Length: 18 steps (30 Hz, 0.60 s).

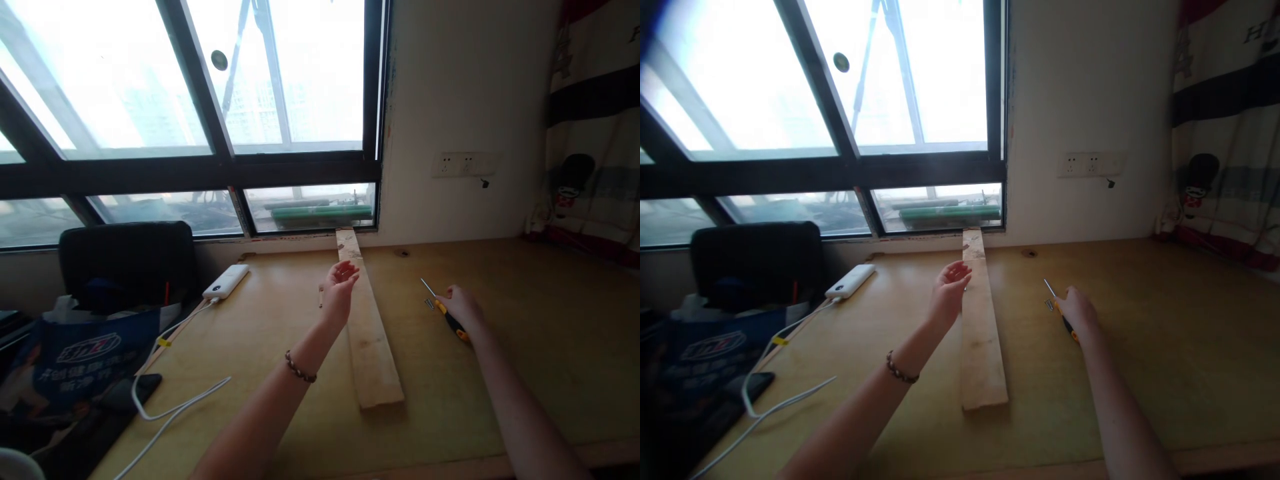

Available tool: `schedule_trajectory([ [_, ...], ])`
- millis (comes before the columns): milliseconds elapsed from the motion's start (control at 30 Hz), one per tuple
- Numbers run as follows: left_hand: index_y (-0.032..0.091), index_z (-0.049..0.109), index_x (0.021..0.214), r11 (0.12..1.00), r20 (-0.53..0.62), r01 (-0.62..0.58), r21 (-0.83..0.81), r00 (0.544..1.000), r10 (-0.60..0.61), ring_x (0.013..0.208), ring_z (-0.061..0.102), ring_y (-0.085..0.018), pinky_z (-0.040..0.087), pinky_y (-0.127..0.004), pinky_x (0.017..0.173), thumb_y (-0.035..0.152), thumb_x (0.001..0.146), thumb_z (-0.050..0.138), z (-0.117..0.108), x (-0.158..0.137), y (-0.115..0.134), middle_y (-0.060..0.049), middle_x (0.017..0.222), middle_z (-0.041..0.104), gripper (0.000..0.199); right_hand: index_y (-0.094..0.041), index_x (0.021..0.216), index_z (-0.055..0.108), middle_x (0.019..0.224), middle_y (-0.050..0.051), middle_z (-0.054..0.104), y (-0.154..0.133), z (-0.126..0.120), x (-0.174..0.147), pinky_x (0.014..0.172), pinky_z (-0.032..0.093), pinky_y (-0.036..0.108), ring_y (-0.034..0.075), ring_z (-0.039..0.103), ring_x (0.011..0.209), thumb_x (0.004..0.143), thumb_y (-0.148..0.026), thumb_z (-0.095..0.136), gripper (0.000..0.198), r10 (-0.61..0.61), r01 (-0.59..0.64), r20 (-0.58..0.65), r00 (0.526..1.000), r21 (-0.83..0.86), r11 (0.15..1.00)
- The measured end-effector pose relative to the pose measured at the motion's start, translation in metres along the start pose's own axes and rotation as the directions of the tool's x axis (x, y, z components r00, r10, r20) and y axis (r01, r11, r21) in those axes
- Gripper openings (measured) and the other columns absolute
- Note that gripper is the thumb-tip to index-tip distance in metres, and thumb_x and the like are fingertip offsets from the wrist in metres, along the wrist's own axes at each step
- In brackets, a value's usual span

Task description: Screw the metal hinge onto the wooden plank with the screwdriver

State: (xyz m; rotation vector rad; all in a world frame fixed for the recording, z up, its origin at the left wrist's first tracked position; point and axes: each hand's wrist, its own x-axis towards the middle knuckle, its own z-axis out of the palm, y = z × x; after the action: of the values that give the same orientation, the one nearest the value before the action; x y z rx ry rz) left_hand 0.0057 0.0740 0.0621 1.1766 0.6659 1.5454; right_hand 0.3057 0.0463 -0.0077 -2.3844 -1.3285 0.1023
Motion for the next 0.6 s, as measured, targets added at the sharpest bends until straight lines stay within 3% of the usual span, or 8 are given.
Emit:
schedule_trajectory([
  [133,0.019,0.046,0.110,0.998,0.270,0.007,-0.061,0.963,0.009,0.115,0.047,-0.019,0.040,-0.035,0.094,0.008,0.062,0.048,0.025,-0.027,0.054,-0.009,0.123,0.051,0.048,-0.014,0.095,0.058,0.086,0.016,0.064,0.001,0.000,-0.003,0.061,0.043,0.031,0.028,0.060,0.086,0.072,-0.047,0.054,0.040,0.004,-0.003,0.041,0.999,-0.012,1.000],
  [300,0.025,0.040,0.121,0.990,0.464,-0.067,0.123,0.886,0.003,0.121,0.043,-0.022,0.042,-0.043,0.095,0.007,0.067,0.039,0.036,-0.064,0.102,-0.004,0.128,0.048,0.057,-0.015,0.087,0.061,0.080,0.015,0.064,0.004,0.003,-0.002,0.059,0.044,0.032,0.028,0.061,0.084,0.068,-0.049,0.058,0.039,0.006,-0.007,0.032,0.999,0.012,1.000],
  [500,0.025,0.041,0.125,0.970,0.527,-0.139,0.199,0.850,0.014,0.120,0.042,-0.028,0.039,-0.054,0.095,0.009,0.069,0.039,0.031,-0.077,0.122,-0.005,0.123,0.053,0.058,-0.014,0.079,0.061,0.078,0.015,0.063,0.008,0.007,0.001,0.057,0.044,0.033,0.028,0.061,0.079,0.064,-0.048,0.062,0.037,0.003,-0.004,0.086,0.996,0.009,1.000],
  [600,0.024,0.045,0.122,0.976,0.545,-0.117,0.183,0.838,-0.002,0.120,0.042,-0.030,0.037,-0.057,0.095,0.011,0.069,0.039,0.028,-0.076,0.124,-0.005,0.121,0.054,0.055,-0.014,0.078,0.061,0.078,0.014,0.064,0.011,0.009,0.003,0.057,0.044,0.033,0.028,0.061,0.077,0.060,-0.043,0.066,0.034,0.013,-0.014,0.127,0.992,0.005,1.000],
])
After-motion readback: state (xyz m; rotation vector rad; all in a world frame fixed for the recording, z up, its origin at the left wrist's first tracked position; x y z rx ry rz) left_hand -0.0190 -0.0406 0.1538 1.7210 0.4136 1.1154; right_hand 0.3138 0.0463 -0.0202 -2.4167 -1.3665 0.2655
